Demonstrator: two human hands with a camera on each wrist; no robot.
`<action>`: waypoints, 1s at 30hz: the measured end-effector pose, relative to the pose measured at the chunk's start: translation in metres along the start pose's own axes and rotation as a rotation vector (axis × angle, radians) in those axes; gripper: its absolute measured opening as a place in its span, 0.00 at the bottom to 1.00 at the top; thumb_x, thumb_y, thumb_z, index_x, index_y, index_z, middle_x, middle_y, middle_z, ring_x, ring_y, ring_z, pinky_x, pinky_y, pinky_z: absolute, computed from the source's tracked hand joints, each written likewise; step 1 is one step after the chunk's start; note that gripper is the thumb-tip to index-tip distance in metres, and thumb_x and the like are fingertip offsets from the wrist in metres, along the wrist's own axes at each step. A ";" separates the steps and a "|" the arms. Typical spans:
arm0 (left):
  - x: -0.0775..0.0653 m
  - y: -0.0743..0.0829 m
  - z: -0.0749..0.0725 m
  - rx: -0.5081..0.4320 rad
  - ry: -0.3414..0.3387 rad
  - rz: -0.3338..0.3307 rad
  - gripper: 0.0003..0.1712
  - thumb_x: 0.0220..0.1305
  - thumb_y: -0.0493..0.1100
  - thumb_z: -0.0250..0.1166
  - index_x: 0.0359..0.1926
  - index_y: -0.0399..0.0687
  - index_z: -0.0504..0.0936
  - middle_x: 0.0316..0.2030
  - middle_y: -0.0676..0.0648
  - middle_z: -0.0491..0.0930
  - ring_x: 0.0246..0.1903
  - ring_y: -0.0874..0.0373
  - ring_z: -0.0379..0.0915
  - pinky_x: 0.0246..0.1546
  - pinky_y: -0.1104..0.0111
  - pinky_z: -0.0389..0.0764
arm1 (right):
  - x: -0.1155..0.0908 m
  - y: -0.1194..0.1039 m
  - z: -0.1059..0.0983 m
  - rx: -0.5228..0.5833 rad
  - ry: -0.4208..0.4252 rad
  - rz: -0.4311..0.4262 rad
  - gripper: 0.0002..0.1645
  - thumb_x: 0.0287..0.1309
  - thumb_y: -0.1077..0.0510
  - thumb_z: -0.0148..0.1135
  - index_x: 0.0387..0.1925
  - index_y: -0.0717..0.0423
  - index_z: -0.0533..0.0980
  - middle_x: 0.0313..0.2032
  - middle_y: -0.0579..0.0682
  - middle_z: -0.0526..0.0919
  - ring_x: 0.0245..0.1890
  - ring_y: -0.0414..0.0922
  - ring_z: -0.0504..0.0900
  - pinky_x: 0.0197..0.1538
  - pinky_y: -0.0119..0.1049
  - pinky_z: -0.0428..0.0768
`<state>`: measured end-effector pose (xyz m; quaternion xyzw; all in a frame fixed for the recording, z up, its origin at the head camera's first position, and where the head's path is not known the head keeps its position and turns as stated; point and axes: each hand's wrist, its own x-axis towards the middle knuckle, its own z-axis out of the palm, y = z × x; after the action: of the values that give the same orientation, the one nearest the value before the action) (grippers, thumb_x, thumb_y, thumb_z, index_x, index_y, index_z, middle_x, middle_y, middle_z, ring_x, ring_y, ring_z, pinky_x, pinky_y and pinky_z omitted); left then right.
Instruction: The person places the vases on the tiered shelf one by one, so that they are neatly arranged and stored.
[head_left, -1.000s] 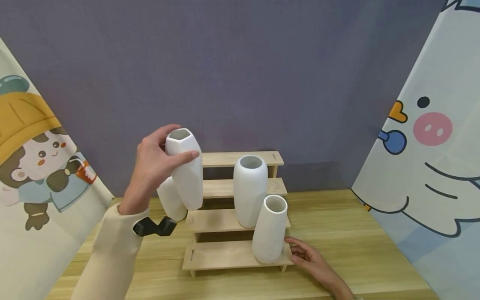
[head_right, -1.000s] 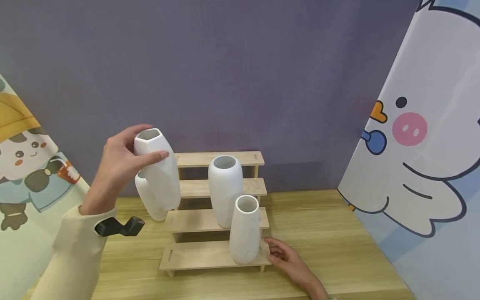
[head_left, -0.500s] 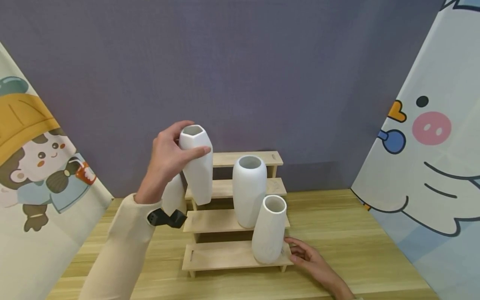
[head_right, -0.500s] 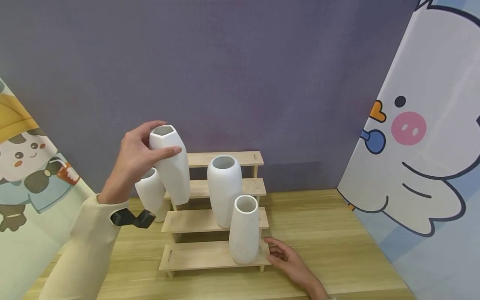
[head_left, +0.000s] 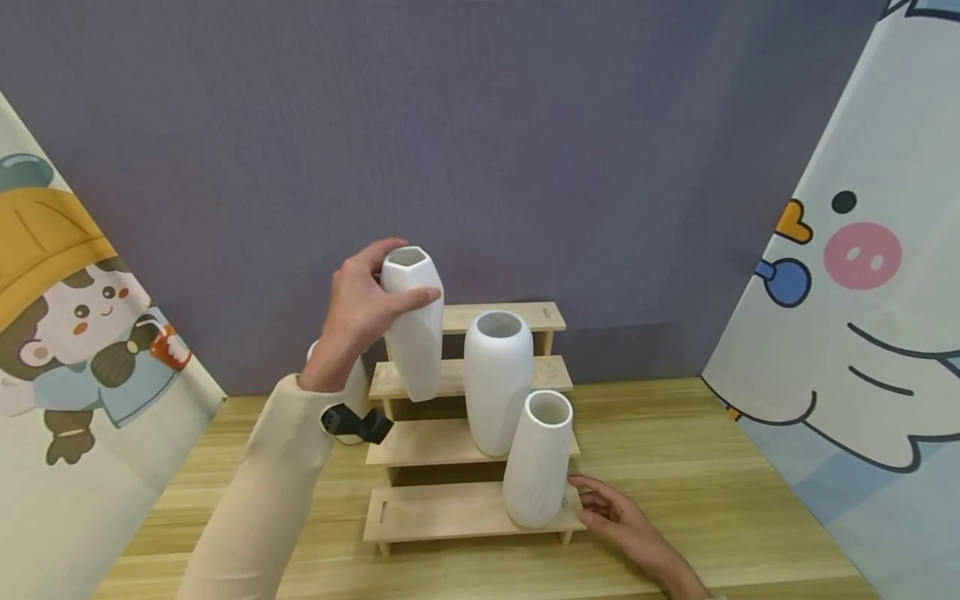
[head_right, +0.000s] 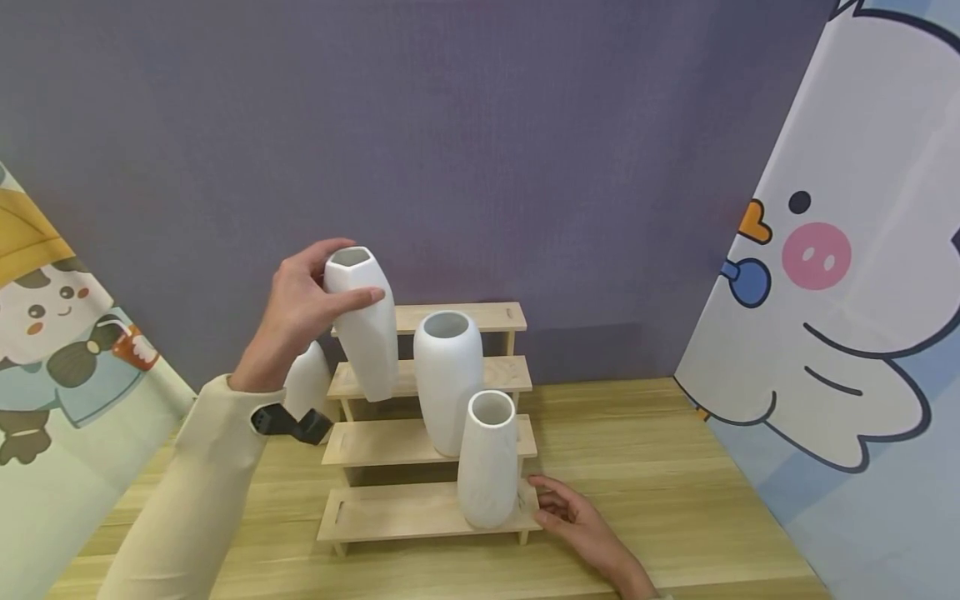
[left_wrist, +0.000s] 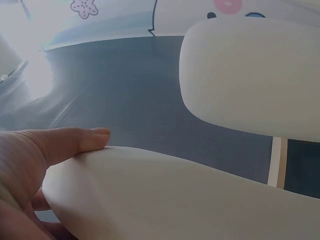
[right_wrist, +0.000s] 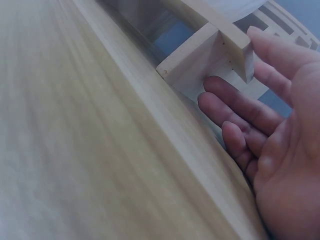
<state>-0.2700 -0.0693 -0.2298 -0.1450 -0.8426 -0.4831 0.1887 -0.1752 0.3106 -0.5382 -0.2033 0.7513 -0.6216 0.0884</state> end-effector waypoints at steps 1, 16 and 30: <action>0.001 0.000 0.002 -0.002 -0.001 0.003 0.39 0.51 0.46 0.77 0.65 0.48 0.75 0.52 0.42 0.83 0.46 0.48 0.81 0.42 0.61 0.81 | 0.000 0.000 0.000 0.002 -0.001 0.001 0.29 0.74 0.63 0.48 0.72 0.69 0.58 0.57 0.30 0.78 0.54 0.30 0.79 0.54 0.28 0.79; 0.013 0.002 0.024 -0.036 -0.001 0.029 0.39 0.49 0.46 0.79 0.64 0.49 0.77 0.51 0.42 0.84 0.45 0.48 0.81 0.41 0.60 0.82 | 0.001 0.001 -0.001 0.000 0.003 0.015 0.30 0.75 0.62 0.48 0.72 0.69 0.57 0.57 0.29 0.78 0.54 0.30 0.79 0.54 0.28 0.79; 0.021 0.010 0.042 -0.043 -0.015 0.003 0.40 0.47 0.45 0.79 0.64 0.50 0.77 0.51 0.41 0.83 0.45 0.47 0.80 0.41 0.58 0.82 | 0.001 -0.001 0.000 -0.024 0.025 0.052 0.31 0.74 0.61 0.49 0.73 0.68 0.58 0.56 0.28 0.77 0.54 0.29 0.78 0.54 0.28 0.79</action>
<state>-0.2916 -0.0268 -0.2321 -0.1540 -0.8332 -0.4997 0.1799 -0.1759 0.3099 -0.5369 -0.1770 0.7649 -0.6124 0.0927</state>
